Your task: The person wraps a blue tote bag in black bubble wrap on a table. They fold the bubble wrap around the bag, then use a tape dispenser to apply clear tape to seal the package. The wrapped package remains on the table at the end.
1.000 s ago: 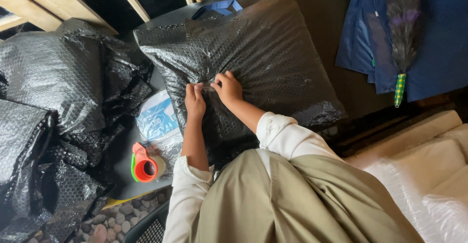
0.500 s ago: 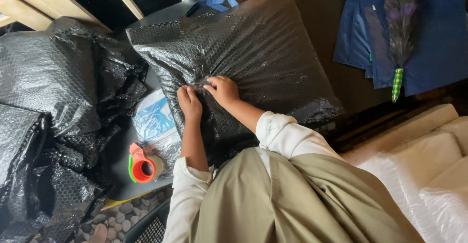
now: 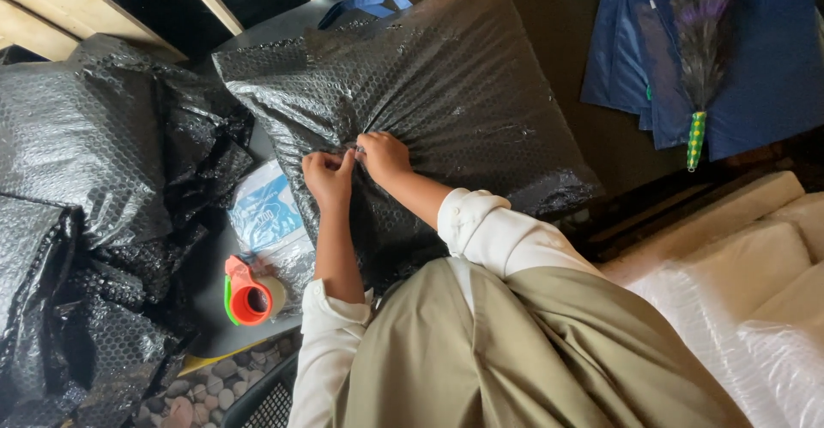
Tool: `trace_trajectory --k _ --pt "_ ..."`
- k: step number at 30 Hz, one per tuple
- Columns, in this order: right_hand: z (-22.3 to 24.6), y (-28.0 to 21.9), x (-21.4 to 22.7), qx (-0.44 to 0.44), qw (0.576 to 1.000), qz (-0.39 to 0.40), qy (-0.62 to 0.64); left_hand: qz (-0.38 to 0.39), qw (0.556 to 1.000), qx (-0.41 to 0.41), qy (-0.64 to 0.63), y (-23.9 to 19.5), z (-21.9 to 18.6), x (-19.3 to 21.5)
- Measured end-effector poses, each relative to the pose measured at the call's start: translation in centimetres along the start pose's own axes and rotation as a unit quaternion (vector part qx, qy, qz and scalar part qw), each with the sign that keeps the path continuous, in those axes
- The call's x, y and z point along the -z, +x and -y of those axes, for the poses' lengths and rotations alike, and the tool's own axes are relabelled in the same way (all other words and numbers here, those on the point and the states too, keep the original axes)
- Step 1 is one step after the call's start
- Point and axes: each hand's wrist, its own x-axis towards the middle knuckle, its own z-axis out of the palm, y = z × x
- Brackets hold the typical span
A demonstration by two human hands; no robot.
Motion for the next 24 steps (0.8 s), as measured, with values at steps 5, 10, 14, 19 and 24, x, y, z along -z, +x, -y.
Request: trace_trajectory --k 5,10,14,19,24 --pt "1.4 0.1 2.3 0.005 1.0 -0.005 0.017 0.022 0.995 0.016 0.101 0.5 -2.0 1.0" --pt "1.0 0.2 2.0 0.005 1.0 0.001 0.027 -0.016 0.975 -0.038 0.217 0.3 -2.4 1.3" --pt "0.9 0.5 1.8 0.004 1.0 0.009 0.021 -0.053 0.953 -0.007 0.298 0.5 -0.7 1.1" --pt "0.6 0.3 1.4 0.008 1.0 0.007 0.023 -0.056 0.943 -0.017 0.327 -0.4 -0.5 1.6" --pt "0.7 0.3 1.9 0.004 1.0 0.01 0.019 0.062 0.912 -0.272 0.3 -2.3 -5.4 3.2"
